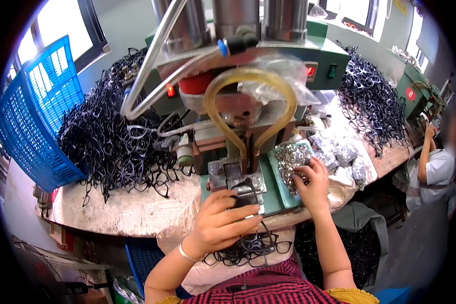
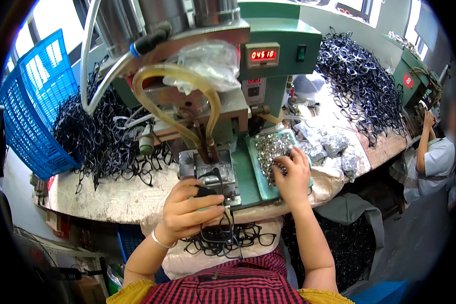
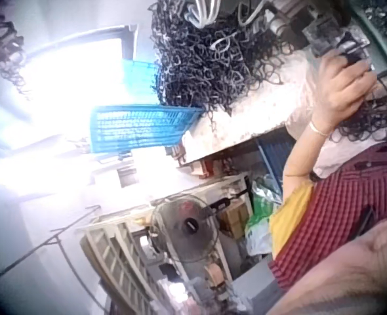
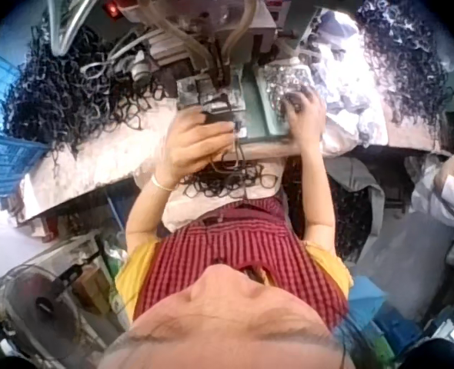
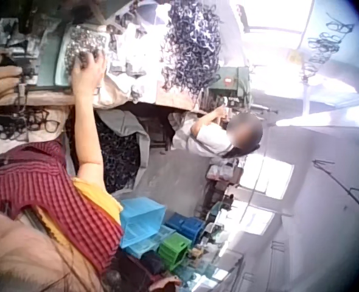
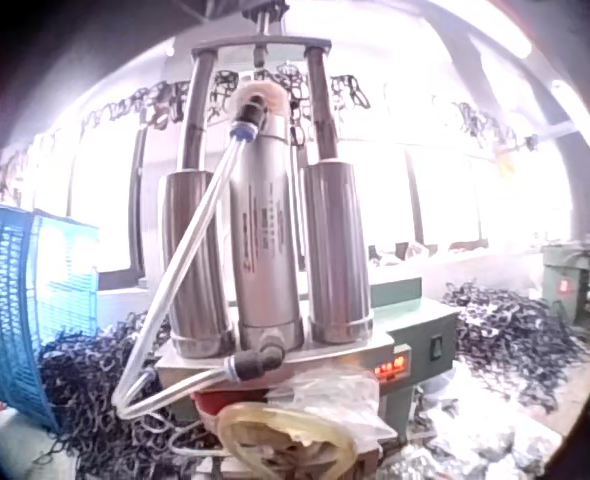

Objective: The person assembles eyeglasses by inserting small metal components into the frame using a press machine. They pick up frames from a pile, place them in the machine, add components, and operate the press to secure the parts. Finished glasses are placed on the table.

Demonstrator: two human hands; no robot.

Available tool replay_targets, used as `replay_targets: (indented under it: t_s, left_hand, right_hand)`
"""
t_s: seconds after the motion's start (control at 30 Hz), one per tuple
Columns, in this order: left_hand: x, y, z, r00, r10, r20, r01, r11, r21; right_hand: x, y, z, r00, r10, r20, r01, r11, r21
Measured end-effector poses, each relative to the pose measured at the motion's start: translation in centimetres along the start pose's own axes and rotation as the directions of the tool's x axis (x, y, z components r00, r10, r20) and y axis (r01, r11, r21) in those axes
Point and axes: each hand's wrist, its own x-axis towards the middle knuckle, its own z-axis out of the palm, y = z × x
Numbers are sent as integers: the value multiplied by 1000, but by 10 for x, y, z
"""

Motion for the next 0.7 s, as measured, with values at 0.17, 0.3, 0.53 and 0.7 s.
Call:
replay_targets:
  t_s: [0.17, 0.3, 0.53, 0.7]
  left_hand:
    - [-2, -6, 2, 1000, 17, 16, -17, 1000, 1]
    - [-6, 6, 3, 997, -71, 26, 69, 996, 61]
    - [-64, 76, -51, 921, -323, -220, 383, 632, 674]
    - [-52, 10, -101, 799, -306, -517, 600, 450, 662]
  right_hand:
    - [2, -6, 14, 990, -124, -70, 128, 990, 56]
    - [27, -14, 31, 911, -397, 109, 402, 915, -29]
    - [6, 0, 5, 983, 23, -184, 32, 957, 289]
    - [5, -8, 2, 993, 66, -95, -25, 926, 377]
